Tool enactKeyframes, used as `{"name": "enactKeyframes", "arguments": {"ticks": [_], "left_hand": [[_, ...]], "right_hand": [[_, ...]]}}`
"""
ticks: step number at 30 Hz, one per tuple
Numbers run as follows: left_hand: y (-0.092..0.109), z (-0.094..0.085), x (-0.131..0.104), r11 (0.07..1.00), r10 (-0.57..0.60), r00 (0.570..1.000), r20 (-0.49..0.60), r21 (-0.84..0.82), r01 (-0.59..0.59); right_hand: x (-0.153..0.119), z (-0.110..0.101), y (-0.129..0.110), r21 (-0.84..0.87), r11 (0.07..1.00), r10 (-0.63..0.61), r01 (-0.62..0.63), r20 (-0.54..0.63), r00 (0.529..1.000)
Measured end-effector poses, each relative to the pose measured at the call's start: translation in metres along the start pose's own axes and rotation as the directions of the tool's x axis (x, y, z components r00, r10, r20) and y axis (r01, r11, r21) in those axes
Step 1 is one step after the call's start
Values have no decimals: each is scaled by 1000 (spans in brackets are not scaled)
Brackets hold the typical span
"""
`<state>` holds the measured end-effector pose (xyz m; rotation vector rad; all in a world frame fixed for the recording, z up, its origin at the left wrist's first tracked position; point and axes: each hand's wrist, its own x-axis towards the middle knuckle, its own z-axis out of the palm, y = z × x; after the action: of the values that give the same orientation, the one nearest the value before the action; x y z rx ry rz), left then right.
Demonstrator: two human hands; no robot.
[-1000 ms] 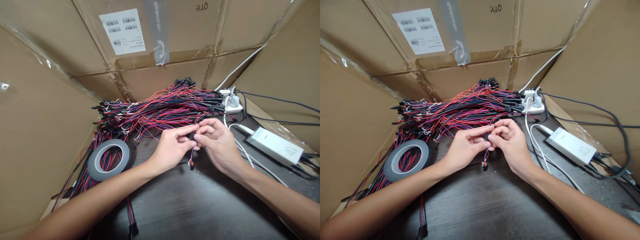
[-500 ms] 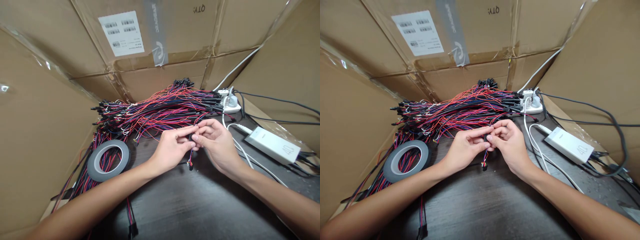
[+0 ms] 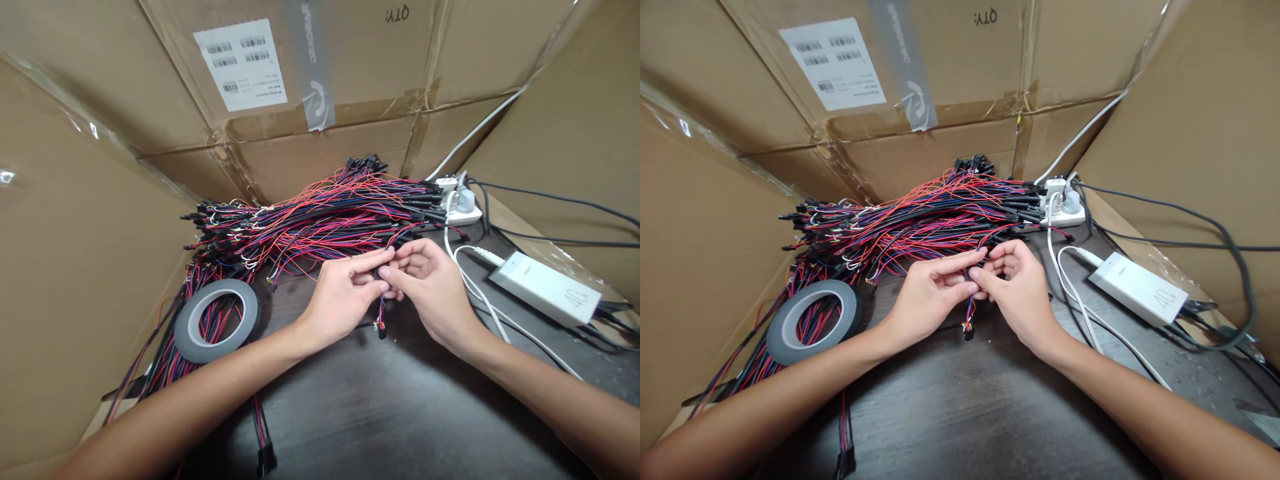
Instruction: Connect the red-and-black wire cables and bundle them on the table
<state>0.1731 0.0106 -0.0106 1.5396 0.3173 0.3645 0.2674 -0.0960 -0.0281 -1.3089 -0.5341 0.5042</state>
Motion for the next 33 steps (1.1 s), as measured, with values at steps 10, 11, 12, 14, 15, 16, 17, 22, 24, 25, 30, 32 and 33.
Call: {"name": "enactKeyframes", "arguments": {"ticks": [10,11,12,14,15,16,17,22,24,25,30,32,33], "left_hand": [[2,0,-2,996,60,998,2,69,-60],[2,0,-2,995,63,998,7,75,-64],[2,0,-2,994,67,998,9,81,-67],[1,0,-2,994,70,997,12,89,-71],[2,0,-2,994,67,998,14,84,-68],[2,1,-2,996,57,998,19,73,-59],[2,1,-3,997,43,999,29,57,-44],[5,1,-3,1000,-24,996,85,7,23],[6,2,-3,1000,-25,996,91,9,25],[6,2,-3,1000,-23,995,93,12,22],[5,1,-2,992,60,994,89,105,-70],[3,0,-2,967,163,982,95,184,-178],[3,0,-3,941,223,969,105,236,-242]], "right_hand": [[-7,-2,-10,-313,925,-209,213,48,977],[-7,-2,-10,-306,931,-197,200,43,979],[-7,-2,-10,-293,939,-176,180,38,984],[-7,-1,-10,-242,964,-109,114,33,993],[-7,-1,-10,-201,977,-67,73,34,997],[-7,-1,-10,-151,988,-23,28,39,999],[-7,-1,-10,-95,995,24,-20,48,999],[-6,1,-12,92,970,214,-225,120,970],[-7,2,-11,115,962,233,-246,115,966],[-7,2,-11,123,961,236,-248,107,966],[-7,2,-7,120,966,216,-228,101,971],[-6,2,-7,76,977,189,-198,114,975],[-5,2,-7,45,982,178,-184,119,977]]}}
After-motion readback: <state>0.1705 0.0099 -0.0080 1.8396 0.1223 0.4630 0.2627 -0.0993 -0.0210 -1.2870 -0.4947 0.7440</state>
